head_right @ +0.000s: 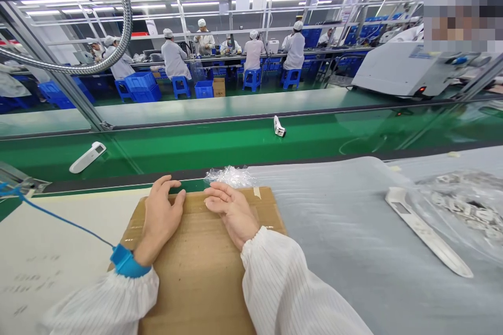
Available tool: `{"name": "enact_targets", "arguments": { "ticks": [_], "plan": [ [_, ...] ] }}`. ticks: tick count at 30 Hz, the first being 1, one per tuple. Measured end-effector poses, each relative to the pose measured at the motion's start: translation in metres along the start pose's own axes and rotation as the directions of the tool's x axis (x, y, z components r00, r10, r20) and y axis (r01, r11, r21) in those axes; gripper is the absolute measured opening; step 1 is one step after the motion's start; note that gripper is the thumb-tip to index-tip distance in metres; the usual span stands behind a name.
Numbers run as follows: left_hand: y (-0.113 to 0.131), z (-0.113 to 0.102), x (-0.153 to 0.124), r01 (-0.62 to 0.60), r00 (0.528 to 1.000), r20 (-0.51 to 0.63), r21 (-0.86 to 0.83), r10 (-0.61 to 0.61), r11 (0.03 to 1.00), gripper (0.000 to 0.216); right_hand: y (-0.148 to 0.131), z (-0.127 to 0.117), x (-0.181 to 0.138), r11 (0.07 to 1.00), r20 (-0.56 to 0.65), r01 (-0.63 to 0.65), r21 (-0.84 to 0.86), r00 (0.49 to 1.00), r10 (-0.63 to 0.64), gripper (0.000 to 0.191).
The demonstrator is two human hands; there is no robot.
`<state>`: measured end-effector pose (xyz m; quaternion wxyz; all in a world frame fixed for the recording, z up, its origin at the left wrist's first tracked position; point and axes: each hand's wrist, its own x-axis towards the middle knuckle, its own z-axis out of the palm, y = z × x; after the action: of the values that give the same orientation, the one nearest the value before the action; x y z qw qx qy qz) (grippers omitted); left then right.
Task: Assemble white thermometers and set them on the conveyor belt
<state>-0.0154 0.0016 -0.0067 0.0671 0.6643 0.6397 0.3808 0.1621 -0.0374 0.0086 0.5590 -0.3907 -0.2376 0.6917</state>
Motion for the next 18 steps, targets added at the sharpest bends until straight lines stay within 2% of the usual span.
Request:
{"name": "enact_targets", "arguments": {
  "ticks": [5,18],
  "plan": [
    [0.0034,-0.0015,-0.0007,0.018,1.000,-0.002,-0.007,-0.018,1.000,0.011,-0.0001,0.0002,0.0000,1.000,-0.005,0.000,0.005,1.000,0.000,0.048],
    [0.0036,-0.0024,-0.0007,0.033,0.999,0.006,-0.017,-0.033,0.999,0.010,-0.0007,0.0010,-0.0008,1.000,-0.007,-0.002,0.003,1.000,0.002,0.047]
  ]
}}
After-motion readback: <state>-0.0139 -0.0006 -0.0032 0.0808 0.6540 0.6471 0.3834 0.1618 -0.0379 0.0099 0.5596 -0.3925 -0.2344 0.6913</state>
